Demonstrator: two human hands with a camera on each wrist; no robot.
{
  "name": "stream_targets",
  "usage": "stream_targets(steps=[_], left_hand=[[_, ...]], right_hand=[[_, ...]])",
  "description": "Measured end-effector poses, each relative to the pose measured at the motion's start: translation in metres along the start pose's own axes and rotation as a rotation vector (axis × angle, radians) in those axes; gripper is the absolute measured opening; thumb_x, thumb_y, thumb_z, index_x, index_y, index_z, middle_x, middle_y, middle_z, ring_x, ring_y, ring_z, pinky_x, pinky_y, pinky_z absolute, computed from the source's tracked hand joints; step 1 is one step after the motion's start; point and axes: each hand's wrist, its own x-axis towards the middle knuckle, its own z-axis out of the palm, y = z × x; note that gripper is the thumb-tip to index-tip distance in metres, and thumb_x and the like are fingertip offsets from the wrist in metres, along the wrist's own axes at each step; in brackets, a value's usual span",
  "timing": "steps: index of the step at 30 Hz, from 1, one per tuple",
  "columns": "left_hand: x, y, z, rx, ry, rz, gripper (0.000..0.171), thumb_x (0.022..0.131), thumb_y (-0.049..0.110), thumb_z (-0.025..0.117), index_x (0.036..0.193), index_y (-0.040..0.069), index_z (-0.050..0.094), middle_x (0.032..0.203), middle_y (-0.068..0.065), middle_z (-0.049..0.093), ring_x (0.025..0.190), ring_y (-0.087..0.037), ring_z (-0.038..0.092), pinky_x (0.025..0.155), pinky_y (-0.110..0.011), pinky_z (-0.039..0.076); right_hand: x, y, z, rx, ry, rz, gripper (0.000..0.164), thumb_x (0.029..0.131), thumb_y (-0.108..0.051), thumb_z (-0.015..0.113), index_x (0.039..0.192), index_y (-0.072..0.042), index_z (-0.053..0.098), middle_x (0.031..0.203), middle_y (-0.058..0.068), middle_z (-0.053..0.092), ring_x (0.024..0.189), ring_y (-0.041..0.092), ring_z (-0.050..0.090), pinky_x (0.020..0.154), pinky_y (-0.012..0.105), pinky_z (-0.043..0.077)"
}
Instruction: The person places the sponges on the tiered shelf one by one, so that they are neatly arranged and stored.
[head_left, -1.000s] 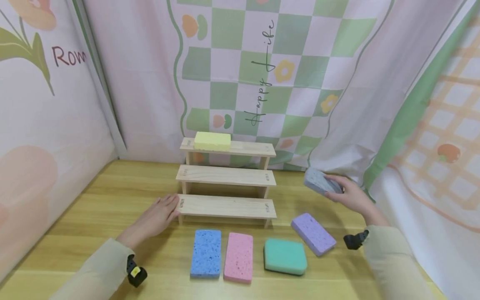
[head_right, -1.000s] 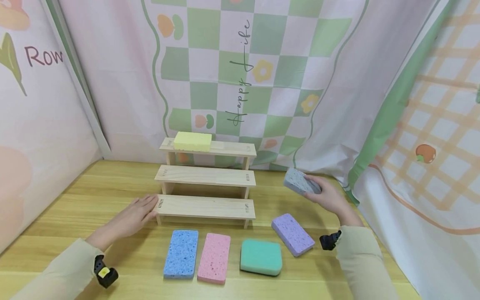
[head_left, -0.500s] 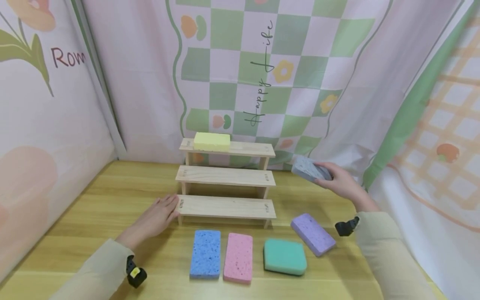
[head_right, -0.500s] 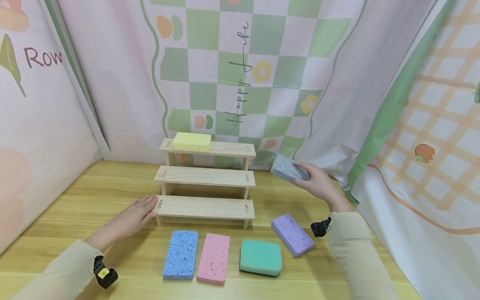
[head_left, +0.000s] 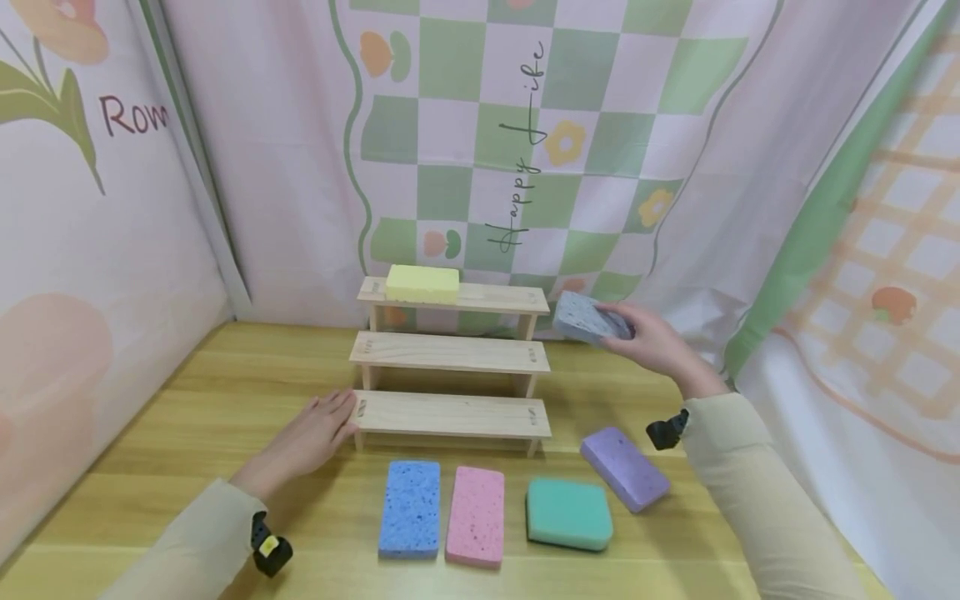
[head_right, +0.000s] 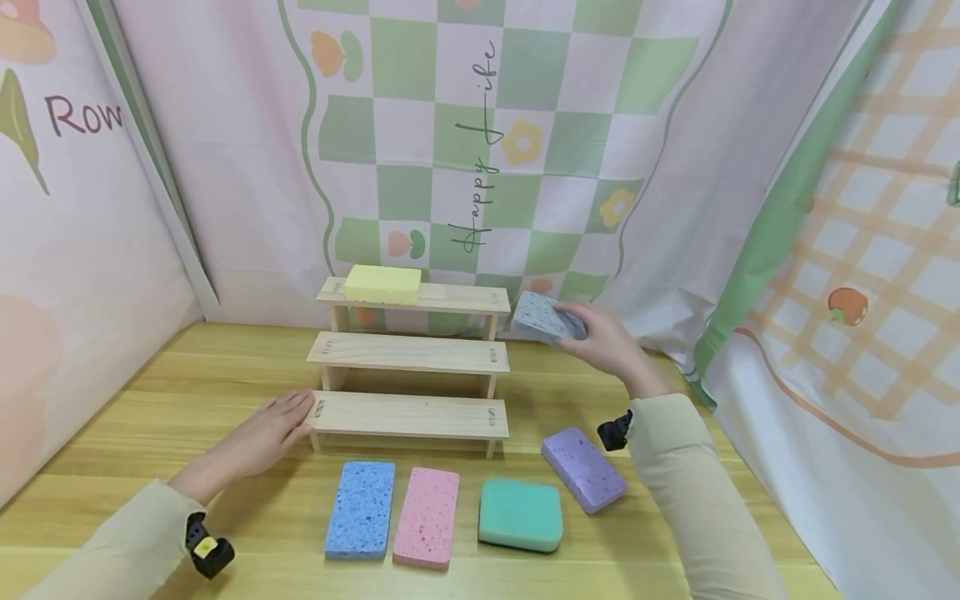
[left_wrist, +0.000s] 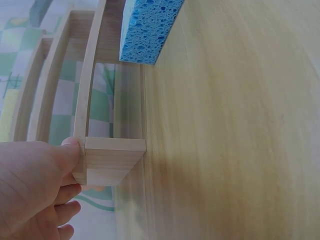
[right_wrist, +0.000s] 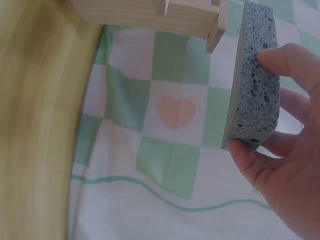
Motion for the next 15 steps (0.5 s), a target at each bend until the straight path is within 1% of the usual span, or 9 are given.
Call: stream_targets(steps=[4, 9, 11, 15], left_hand=[[0.000, 0.000, -0.001, 0.000, -0.002, 0.000, 0.049, 0.098, 0.019, 0.045, 0.132, -0.015, 0.036, 0.139, -0.029, 0.032, 0.127, -0.044, 0.030, 0.104, -0.056, 0.022], [0.000, 0.002, -0.002, -0.007, -0.004, -0.005, 0.048, 0.098, 0.018, 0.045, 0.132, -0.015, 0.036, 0.139, -0.029, 0.032, 0.127, -0.044, 0.030, 0.104, -0.056, 0.021], [0.000, 0.002, -0.002, -0.007, -0.004, -0.006, 0.048, 0.098, 0.017, 0.045, 0.132, -0.015, 0.037, 0.138, -0.029, 0.033, 0.127, -0.044, 0.030, 0.104, -0.056, 0.021], [0.000, 0.002, -0.003, -0.002, -0.003, -0.006, 0.048, 0.098, 0.018, 0.045, 0.132, -0.015, 0.038, 0.138, -0.029, 0.034, 0.126, -0.044, 0.030, 0.104, -0.056, 0.022]], right_hand=[[0.011, -0.008, 0.001, -0.016, 0.002, -0.014, 0.055, 0.087, -0.014, 0.063, 0.135, 0.001, 0.042, 0.133, 0.028, 0.041, 0.120, 0.044, 0.037, 0.098, 0.057, 0.029], [0.024, -0.016, 0.003, -0.045, 0.012, -0.063, 0.055, 0.085, -0.012, 0.065, 0.134, 0.002, 0.044, 0.135, 0.027, 0.040, 0.122, 0.043, 0.036, 0.100, 0.055, 0.028], [0.028, -0.018, 0.004, -0.046, 0.013, -0.082, 0.055, 0.085, -0.012, 0.065, 0.134, 0.001, 0.044, 0.136, 0.025, 0.039, 0.123, 0.042, 0.035, 0.101, 0.054, 0.028], [0.035, -0.023, 0.006, -0.057, 0.009, -0.094, 0.056, 0.085, -0.014, 0.065, 0.135, -0.001, 0.044, 0.139, 0.023, 0.038, 0.124, 0.040, 0.034, 0.101, 0.054, 0.027]])
